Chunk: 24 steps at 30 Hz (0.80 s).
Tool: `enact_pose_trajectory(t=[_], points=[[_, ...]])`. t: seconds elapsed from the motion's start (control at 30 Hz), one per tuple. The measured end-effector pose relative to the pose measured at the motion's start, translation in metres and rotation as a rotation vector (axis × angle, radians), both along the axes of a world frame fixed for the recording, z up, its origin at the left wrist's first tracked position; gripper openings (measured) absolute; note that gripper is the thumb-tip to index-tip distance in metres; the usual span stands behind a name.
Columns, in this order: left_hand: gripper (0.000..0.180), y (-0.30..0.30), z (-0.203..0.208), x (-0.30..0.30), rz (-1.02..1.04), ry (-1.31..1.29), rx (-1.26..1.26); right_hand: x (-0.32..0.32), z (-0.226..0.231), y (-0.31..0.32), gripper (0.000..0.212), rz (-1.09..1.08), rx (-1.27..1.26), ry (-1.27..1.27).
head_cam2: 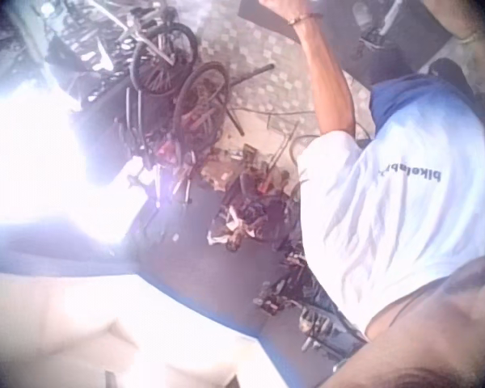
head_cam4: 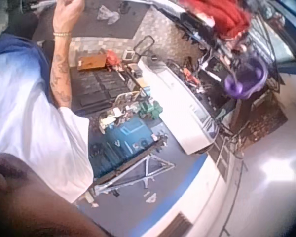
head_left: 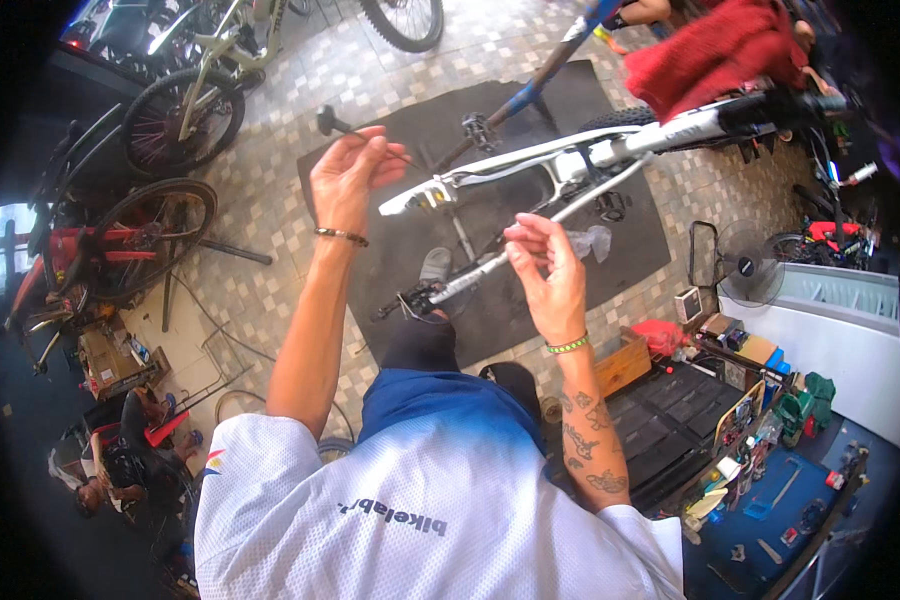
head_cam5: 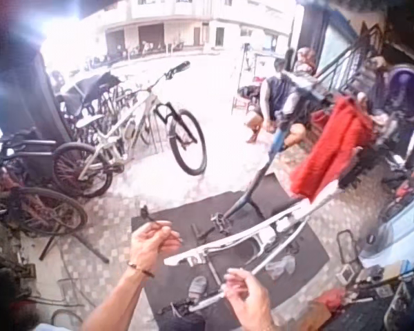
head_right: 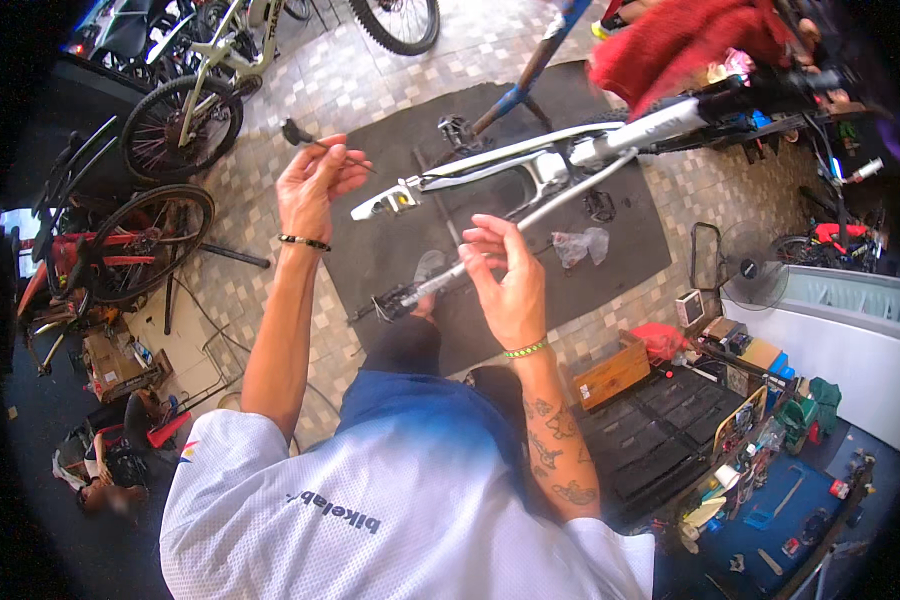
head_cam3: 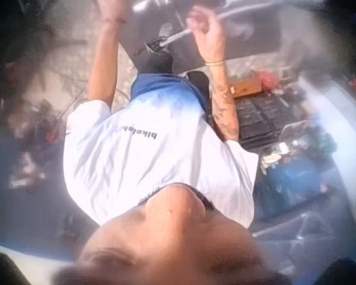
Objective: The person works on a white bicycle frame mounted on a stand, using a screwdriver to adjust the bottom bracket area and applying lubricant with a syringe to the crankset. The person repeatedly retrieves tools and parts from a nearby workbench and returns to the frame to continue adjustments.
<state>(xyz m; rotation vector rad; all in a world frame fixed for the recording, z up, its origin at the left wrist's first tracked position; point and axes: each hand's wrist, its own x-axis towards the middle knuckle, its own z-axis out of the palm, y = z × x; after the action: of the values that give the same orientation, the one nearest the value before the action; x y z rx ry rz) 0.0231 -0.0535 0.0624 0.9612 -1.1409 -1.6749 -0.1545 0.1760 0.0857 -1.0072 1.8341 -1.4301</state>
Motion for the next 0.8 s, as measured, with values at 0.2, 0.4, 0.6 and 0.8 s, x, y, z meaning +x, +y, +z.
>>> enact_pose_trajectory(t=[0.2,0.4,0.6,0.8], points=[[0.025,-0.017,-0.046,-0.011,-0.169,-0.051,0.265,0.031,-0.037,-0.061,0.043,0.081,0.164,0.148],[0.026,-0.021,-0.047,-0.007,-0.24,-0.068,0.362,0.04,-0.036,-0.075,0.049,0.052,0.24,0.045],[0.032,-0.038,-0.04,-0.008,-0.429,-0.117,0.329,0.04,-0.035,-0.076,0.046,0.022,0.248,-0.041],[0.035,-0.05,-0.053,-0.009,-0.59,0.084,0.374,0.032,-0.029,-0.076,0.038,-0.01,0.255,-0.043]])
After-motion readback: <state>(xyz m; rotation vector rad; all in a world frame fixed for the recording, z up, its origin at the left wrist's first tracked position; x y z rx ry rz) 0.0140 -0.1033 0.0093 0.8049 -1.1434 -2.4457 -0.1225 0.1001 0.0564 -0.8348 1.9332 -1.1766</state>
